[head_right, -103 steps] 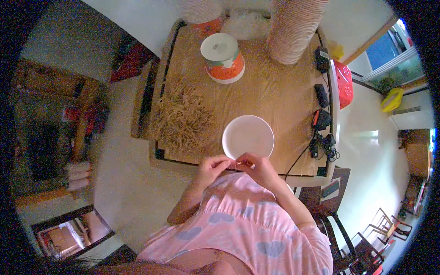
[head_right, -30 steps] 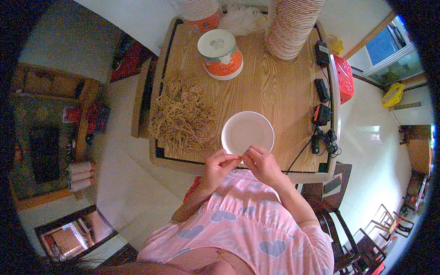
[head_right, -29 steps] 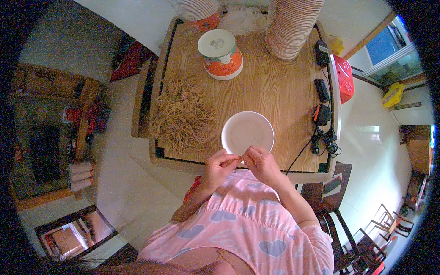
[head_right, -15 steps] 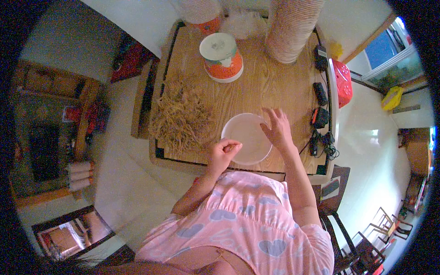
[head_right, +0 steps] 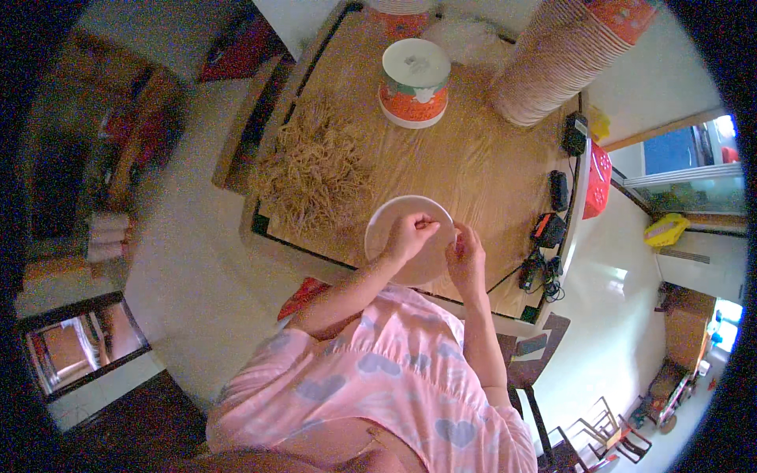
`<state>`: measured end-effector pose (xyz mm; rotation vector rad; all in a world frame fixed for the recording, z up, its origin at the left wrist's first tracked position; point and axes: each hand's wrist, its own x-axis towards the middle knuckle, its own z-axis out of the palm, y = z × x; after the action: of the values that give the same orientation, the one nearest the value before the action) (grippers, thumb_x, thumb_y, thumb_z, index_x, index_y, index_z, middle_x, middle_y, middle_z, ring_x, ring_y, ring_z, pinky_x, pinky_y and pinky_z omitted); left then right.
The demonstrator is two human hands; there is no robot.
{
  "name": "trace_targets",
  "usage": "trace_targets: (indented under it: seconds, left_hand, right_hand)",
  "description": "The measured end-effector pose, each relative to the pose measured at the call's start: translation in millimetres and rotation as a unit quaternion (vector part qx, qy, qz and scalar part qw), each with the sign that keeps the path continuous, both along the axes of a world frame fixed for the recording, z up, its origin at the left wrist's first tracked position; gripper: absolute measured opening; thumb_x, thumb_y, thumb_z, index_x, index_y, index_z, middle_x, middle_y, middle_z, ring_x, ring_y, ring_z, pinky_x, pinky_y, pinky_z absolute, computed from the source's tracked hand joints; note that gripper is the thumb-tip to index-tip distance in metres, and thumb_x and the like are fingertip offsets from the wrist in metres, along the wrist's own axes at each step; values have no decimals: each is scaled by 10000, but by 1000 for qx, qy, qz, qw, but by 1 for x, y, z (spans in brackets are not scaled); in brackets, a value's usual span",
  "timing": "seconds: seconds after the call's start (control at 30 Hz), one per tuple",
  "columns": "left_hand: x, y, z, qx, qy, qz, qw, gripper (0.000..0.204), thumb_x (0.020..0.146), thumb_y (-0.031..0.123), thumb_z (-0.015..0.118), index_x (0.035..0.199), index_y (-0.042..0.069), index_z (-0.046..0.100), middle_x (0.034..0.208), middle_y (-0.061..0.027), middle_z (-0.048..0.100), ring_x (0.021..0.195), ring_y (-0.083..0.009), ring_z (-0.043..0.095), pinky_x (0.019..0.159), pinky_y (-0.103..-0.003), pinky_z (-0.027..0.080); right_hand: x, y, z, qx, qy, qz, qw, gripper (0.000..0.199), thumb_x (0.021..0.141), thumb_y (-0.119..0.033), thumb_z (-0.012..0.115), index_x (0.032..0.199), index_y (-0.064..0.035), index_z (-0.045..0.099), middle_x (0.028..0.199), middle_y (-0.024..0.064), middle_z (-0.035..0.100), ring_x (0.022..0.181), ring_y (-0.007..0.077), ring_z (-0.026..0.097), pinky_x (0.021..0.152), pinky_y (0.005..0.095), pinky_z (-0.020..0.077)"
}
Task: Adding shredded paper filler to decorative paper containers.
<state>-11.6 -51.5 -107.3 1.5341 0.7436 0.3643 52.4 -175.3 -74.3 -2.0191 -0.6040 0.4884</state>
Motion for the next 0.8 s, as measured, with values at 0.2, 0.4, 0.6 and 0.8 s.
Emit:
trace_targets:
  seconds: [0.2, 0.4, 0.6, 0.8]
  left_hand:
    - [4, -5, -7, 11, 11, -19, 1000, 156, 733, 142, 667, 764, -7, 638, 657, -59, 633, 589, -80, 558, 534, -244, 439]
    - [6, -8, -14, 14, 15, -27, 999, 146, 731, 129, 666, 788, -4, 647, 673, -53, 640, 598, -78, 560, 547, -241, 444]
    - [6, -10, -16, -2, 2, -18, 1000, 142, 736, 124, 653, 812, 4, 651, 703, -55, 648, 615, -88, 572, 580, -243, 460]
    - [8, -7, -8, 30, 15, -14, 999, 157, 726, 148, 644, 804, 12, 653, 707, -98, 647, 629, -151, 610, 586, -273, 474]
  right_hand:
    - [1, -1, 3, 9, -13, 5, 1000, 291, 761, 21, 495, 1044, -40, 522, 696, 68, 484, 575, 128, 451, 529, 257, 404]
    - [2, -2, 4, -43, -5, 18, 999, 342, 776, 29, 499, 1112, -35, 508, 717, -1, 495, 619, 57, 466, 559, 198, 408]
    - [1, -2, 4, -39, 22, 11, 999, 353, 775, 34, 499, 1121, -37, 502, 727, 7, 517, 648, 73, 503, 582, 210, 432]
    - [9, -4, 4, 55, 165, -6, 985, 208, 853, -105, 532, 1052, -49, 547, 665, -20, 519, 584, 67, 471, 515, 211, 400]
